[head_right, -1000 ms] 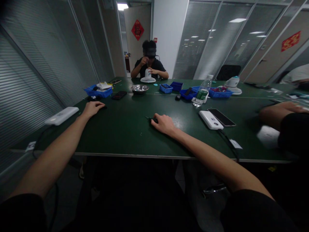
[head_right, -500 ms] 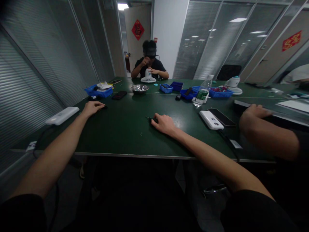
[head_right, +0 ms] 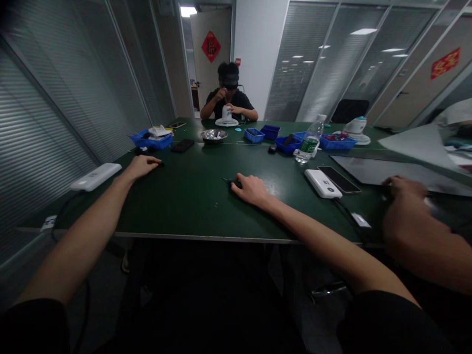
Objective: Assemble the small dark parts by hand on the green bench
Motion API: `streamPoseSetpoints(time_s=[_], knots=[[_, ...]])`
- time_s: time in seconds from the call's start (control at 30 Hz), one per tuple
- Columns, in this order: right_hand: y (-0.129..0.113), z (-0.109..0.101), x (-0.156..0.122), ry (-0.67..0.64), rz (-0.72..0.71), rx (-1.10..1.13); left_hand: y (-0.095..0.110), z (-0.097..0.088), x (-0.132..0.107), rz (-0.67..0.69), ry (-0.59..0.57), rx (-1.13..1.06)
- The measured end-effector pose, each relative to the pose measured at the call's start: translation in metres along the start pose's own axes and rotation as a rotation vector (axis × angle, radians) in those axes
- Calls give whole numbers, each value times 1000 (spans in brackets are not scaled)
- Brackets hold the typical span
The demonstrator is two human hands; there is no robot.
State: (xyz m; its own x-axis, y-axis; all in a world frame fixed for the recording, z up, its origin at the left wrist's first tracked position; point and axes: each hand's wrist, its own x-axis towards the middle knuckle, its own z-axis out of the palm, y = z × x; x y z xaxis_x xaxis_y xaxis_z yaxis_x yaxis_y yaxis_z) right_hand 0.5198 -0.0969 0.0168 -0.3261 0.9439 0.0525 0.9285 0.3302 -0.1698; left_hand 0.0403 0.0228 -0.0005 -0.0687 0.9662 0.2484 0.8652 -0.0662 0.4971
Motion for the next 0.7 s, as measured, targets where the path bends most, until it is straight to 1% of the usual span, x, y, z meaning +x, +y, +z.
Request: streamPoseSetpoints(time_s=[0.1,0.17,0.3,0.4,0.47,0.53,0.57,0.63,0.7], knots=[[0,1,0,10,-8,-11,2,2,0,79,3,60],[1,2,0,14,-11,-14,2,5,1,102,16,93],[4,4,1,25,-13,-15,-1,8,0,104,38,111],[4,5,1,26,-17,-13,-3,7,-3,89,68,93],[4,4,0,26,-29,-14,-1,5,-6,81,75,60],[4,3,0,27,-55,-15,8,6,-11,100,48,7],[3,2,-1,27,-72,-13,15,8,-13,127,20,-24],[3,1,-2,20,-101,-7,36,15,-21,208,-64,-91],[2,0,-3,9,-120,-9,65,27,-31,317,-167,-179]])
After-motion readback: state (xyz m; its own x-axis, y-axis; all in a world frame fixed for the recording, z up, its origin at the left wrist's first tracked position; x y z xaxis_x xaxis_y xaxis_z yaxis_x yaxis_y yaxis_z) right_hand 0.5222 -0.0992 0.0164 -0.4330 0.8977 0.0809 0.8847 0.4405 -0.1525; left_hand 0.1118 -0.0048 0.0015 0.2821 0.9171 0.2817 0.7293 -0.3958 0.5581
